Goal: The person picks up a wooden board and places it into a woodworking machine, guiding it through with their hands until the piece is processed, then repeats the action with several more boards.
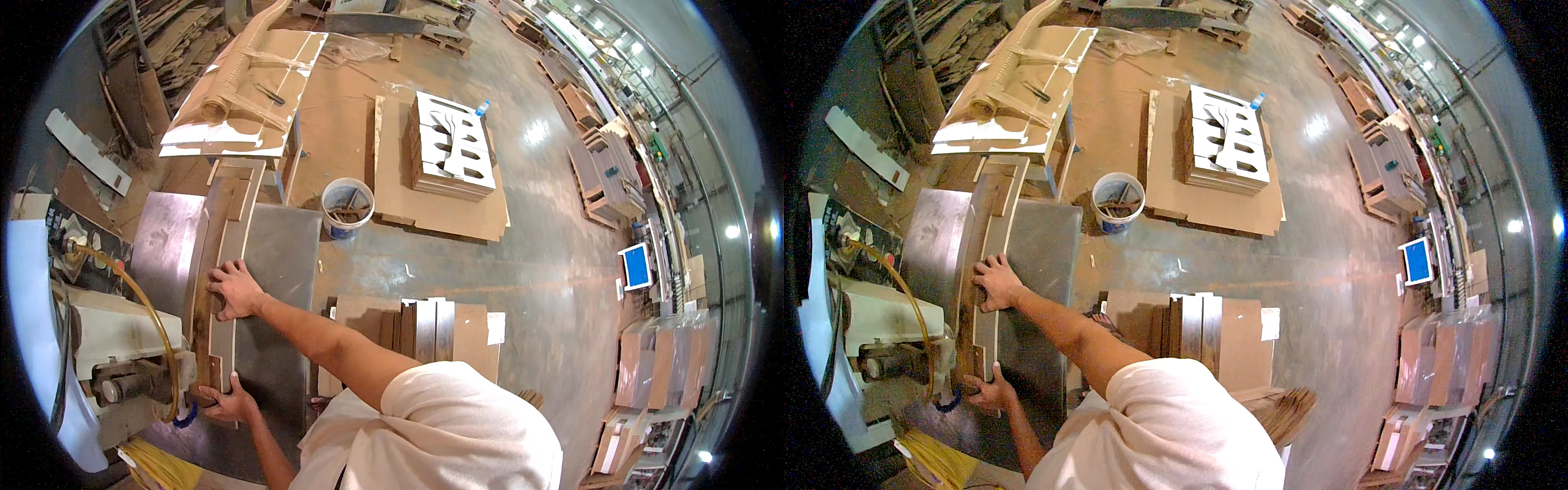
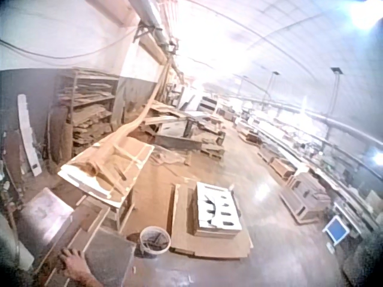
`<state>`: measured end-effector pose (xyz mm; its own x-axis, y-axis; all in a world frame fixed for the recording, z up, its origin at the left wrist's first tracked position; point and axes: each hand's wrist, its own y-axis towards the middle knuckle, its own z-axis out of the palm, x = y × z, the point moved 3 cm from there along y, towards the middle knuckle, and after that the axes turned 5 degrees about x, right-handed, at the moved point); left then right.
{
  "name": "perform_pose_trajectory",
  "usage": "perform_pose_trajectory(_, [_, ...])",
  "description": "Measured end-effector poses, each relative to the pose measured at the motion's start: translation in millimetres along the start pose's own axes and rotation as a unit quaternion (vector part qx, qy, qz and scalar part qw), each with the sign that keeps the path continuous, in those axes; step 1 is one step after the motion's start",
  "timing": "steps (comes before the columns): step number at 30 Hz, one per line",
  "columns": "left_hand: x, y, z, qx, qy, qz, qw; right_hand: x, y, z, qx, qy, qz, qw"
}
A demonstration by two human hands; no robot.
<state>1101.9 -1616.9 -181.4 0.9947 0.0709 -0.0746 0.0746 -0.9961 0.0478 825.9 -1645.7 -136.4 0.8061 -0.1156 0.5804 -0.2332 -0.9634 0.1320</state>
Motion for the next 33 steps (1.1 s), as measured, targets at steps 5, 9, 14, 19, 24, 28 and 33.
perform_pose_trajectory(5, [15,8,25,-0.011,-0.048,0.007,0.999,0,1,-1,0.002,-0.015,-0.003,1.000])
perform_pose_trajectory(9, [16,8,28,0.002,-0.038,0.005,0.999,-1,-1,-3,0.010,-0.012,0.001,1.000])
perform_pose_trajectory(14, [3,-1,15,0.001,-0.010,0.009,1.000,-6,-5,-1,0.005,-0.011,0.001,1.000])
perform_pose_trajectory(19, [-5,-8,-5,0.015,0.024,0.006,1.000,-16,-5,14,-0.075,0.018,-0.019,0.997])
perform_pose_trajectory(24, [3,-10,8,-0.046,-0.084,0.044,0.994,-23,-3,20,-0.079,0.000,-0.013,0.997])
perform_pose_trajectory(28, [-20,-16,-13,-0.015,-0.138,0.043,0.989,-33,-7,18,-0.112,-0.054,-0.040,0.991])
perform_pose_trajectory(33, [-20,-22,-12,-0.043,-0.192,0.058,0.979,-29,-9,15,-0.087,-0.047,-0.029,0.995])
